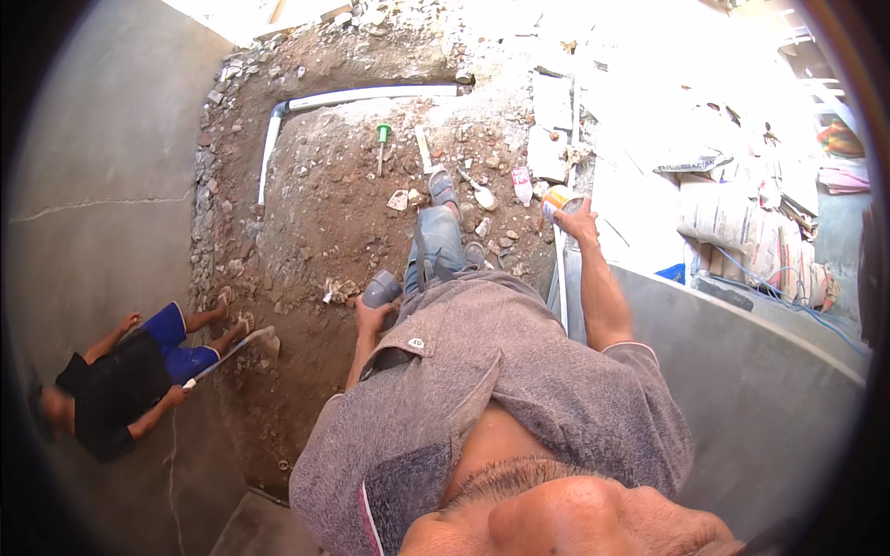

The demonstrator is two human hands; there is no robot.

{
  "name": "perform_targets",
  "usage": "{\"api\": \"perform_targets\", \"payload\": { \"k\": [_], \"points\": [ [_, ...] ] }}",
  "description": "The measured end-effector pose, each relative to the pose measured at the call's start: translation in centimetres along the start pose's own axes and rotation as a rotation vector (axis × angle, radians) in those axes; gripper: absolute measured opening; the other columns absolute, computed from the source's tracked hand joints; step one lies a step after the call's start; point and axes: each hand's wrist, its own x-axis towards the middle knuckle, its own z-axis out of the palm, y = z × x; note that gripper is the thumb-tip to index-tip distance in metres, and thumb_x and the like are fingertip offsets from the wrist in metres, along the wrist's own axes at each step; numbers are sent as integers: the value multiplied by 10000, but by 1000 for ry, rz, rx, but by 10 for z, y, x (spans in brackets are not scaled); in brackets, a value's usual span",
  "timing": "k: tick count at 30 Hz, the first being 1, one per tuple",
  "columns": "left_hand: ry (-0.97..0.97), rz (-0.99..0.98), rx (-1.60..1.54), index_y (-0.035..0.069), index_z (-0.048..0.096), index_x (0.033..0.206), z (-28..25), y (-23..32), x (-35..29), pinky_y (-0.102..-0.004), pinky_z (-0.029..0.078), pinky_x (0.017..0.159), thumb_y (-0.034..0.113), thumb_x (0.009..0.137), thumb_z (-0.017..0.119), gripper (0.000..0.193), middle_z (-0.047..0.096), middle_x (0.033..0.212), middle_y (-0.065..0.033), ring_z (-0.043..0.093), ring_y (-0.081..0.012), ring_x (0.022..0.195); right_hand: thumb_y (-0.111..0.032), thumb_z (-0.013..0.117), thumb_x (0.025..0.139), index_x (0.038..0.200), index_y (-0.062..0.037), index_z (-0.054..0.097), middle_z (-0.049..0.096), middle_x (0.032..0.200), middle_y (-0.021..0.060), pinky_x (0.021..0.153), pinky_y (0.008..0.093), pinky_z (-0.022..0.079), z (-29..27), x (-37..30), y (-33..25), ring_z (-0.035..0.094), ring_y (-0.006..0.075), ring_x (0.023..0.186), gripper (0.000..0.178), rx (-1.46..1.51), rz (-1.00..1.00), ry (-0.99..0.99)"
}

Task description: The person applies solvent cement to a PVC pipe and a connector, joins them together, and then positions the assembly into a trench in the dirt.

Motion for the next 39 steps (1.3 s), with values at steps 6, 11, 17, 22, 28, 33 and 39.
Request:
{"api": "perform_targets", "payload": {
  "k": [6,11,17,22,28,33,39],
  "points": [
    [23,135,160,52,478,1208,-11,182,97,-420,476,895,274,492,839,832,608,1135,-191,601,-338,1058,-524,794,595,1471,-185,151,357,1397,275,1030,578,328,48,23,56,396,434,1287,1138,-17,237,-81],
    [-25,326,270,50,484,1227,-25,316,182,-413,471,906,243,513,826,814,595,1151,-181,589,-345,1071,-488,835,566,1448,-130,161,361,1365,330,1018,520,386,61,19,67,411,468,1253,1166,104,438,-169],
    [-46,549,346,82,517,1227,-14,449,222,-423,464,919,187,548,791,739,578,1169,-163,575,-351,1090,-596,792,581,1461,-178,161,298,1411,323,1037,562,324,79,31,34,369,485,1283,1161,255,576,-121],
    [135,670,208,78,467,1295,2,533,231,-410,451,945,168,589,802,787,557,1183,-165,568,-335,1097,-670,756,575,1480,-204,158,296,1434,284,1052,593,280,67,84,-27,355,476,1304,1181,294,524,-173],
    [294,656,-133,79,388,1346,25,611,262,-391,436,964,120,647,827,826,517,1230,-150,546,-277,1101,-574,798,609,1482,-221,134,295,1419,315,1034,574,342,8,215,-107,380,478,1283,1152,111,384,-181],
    [300,554,-482,16,298,1362,60,676,312,-403,409,989,68,675,814,861,468,1259,-142,513,-264,1132,-523,788,620,1484,-207,97,225,1460,326,1014,615,320,-77,348,-179,376,466,1301,1151,-31,279,-136],
    [275,364,-545,11,305,1377,124,705,390,-414,381,1027,84,677,823,874,483,1264,-133,502,-266,1149,-515,760,656,1467,-186,191,325,1395,281,1015,593,321,-105,481,-239,450,461,1234,1043,-267,124,-106]
  ]
}}
